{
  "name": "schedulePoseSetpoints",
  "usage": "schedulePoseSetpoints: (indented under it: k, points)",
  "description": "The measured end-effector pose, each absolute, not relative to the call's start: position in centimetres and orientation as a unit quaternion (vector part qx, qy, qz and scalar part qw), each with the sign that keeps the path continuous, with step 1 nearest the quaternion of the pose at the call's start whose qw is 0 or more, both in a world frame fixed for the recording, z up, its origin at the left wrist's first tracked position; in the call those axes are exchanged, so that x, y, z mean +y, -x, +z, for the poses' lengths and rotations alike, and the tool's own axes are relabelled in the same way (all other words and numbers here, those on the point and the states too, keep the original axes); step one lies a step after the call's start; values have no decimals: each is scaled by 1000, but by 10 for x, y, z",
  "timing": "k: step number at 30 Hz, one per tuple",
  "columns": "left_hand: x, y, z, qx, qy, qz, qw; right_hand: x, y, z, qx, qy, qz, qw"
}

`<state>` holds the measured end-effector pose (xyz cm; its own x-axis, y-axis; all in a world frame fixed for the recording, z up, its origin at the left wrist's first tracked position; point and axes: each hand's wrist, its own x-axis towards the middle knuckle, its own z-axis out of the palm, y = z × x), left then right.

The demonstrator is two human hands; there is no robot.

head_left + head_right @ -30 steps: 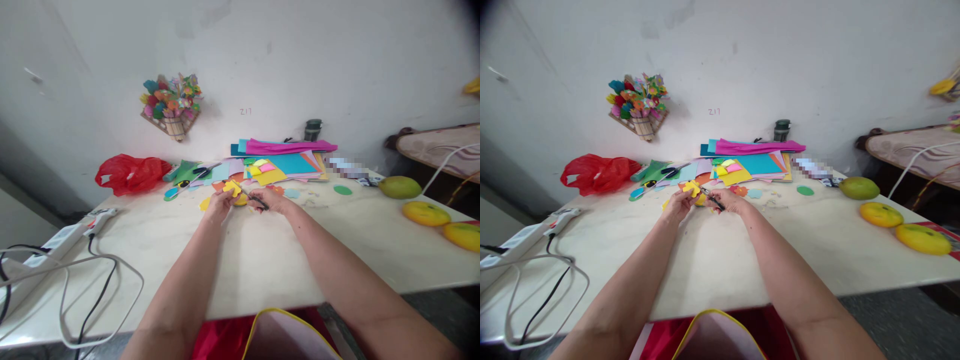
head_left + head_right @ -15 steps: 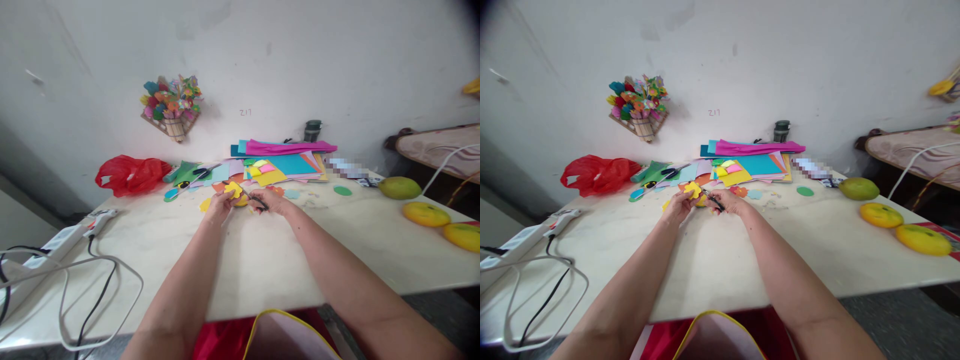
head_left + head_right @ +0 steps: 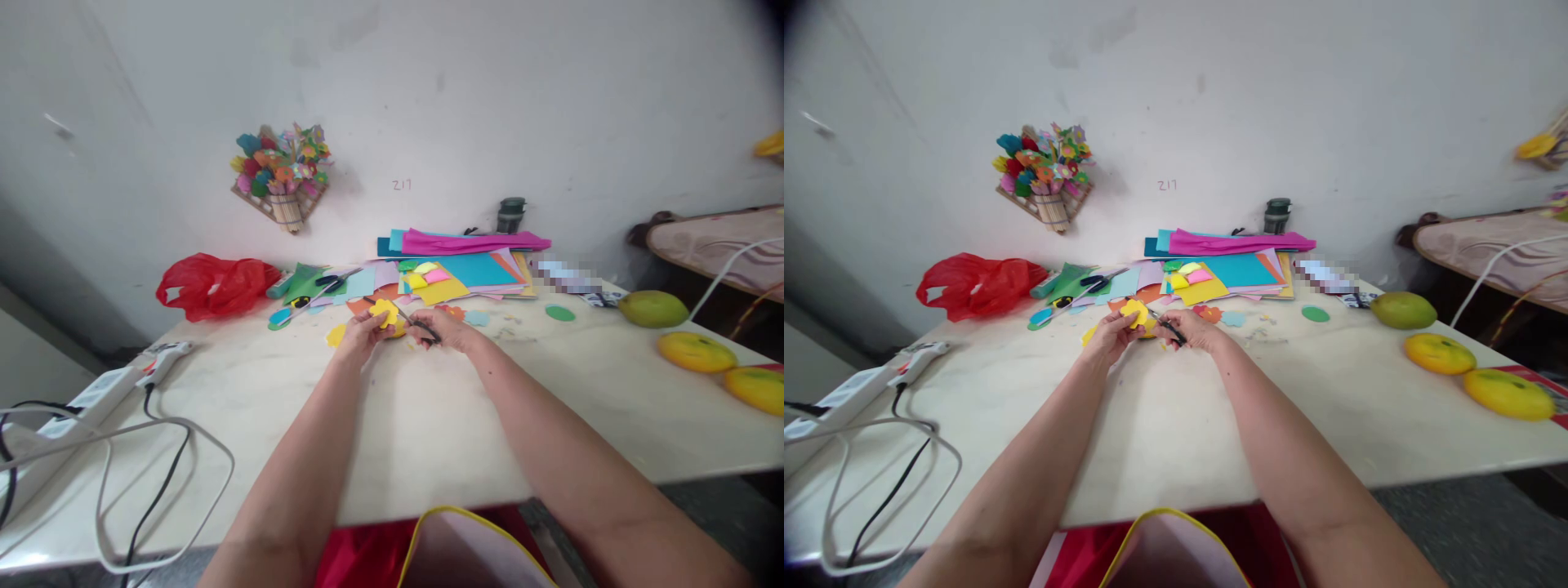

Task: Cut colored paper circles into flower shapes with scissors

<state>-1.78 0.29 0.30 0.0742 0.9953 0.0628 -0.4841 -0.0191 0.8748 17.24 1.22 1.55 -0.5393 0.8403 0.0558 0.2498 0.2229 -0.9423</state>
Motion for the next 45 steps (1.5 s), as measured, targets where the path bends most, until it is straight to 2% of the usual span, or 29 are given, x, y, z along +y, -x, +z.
schedulePoseSetpoints:
  k: [27,36,45]
  points:
    - [2,15,2,337,-397,606,602,12,-172,15,-708,355,524,312]
    - [2,16,2,344,-417,597,593,13,-176,16,-692,361,506,367]
    - [0,13,6,340,-409,618,580,12,-178,18,-714,333,542,293]
